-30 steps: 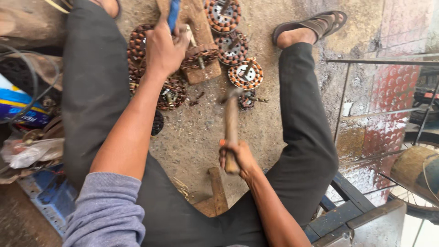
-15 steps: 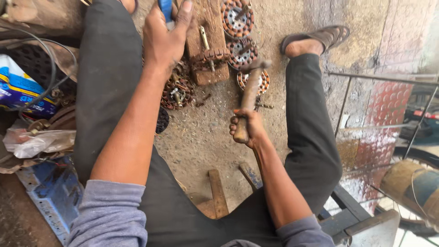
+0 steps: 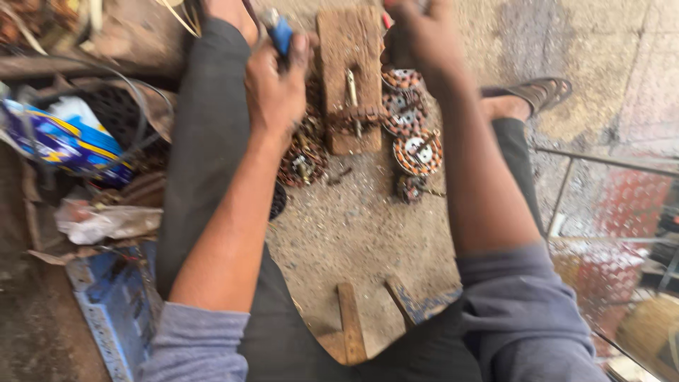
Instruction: The person sits on the floor and uses a hammer and a chisel-like tool to work on circular copper-wound electrical components placed on a wooden block. They repeatedly strike the tool to adjust or separate parts of the components.
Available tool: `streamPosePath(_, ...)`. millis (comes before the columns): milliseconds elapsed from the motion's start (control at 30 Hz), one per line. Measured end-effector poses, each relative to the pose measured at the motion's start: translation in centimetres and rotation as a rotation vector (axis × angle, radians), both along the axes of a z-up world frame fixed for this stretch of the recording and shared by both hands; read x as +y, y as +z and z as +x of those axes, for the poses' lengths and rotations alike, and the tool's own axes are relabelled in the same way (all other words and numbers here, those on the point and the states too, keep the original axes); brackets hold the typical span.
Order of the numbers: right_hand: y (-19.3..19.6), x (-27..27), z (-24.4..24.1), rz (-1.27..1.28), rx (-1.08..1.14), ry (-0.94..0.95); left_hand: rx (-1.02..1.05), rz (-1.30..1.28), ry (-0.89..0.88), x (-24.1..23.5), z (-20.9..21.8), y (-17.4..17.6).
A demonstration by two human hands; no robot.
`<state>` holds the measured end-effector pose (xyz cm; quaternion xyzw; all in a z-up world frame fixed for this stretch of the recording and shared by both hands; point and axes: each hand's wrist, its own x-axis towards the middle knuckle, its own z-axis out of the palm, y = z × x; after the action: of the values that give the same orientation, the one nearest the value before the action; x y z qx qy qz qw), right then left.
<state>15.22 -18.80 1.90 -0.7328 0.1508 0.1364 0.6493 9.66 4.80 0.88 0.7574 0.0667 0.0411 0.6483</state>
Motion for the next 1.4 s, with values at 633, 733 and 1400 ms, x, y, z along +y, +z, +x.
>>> streamPosePath(633, -6.1, -3.2, -12.4, -0.409, 0.345, 0.067, 0.124, 0.372, -0.111, -0.6, -2.1, -2.2)
streamPosePath(733, -2.4, -3.9, -15.9, -0.125, 0.261, -0.093, 0.198, 0.337, -0.184, -1.7, -3.1, -3.2)
streamPosePath(1400, -7.2, 4.3, -36.3, 1.166, 1.009, -0.662, 0.056, 0.485, -0.667, -6.4, -6.2, -6.6)
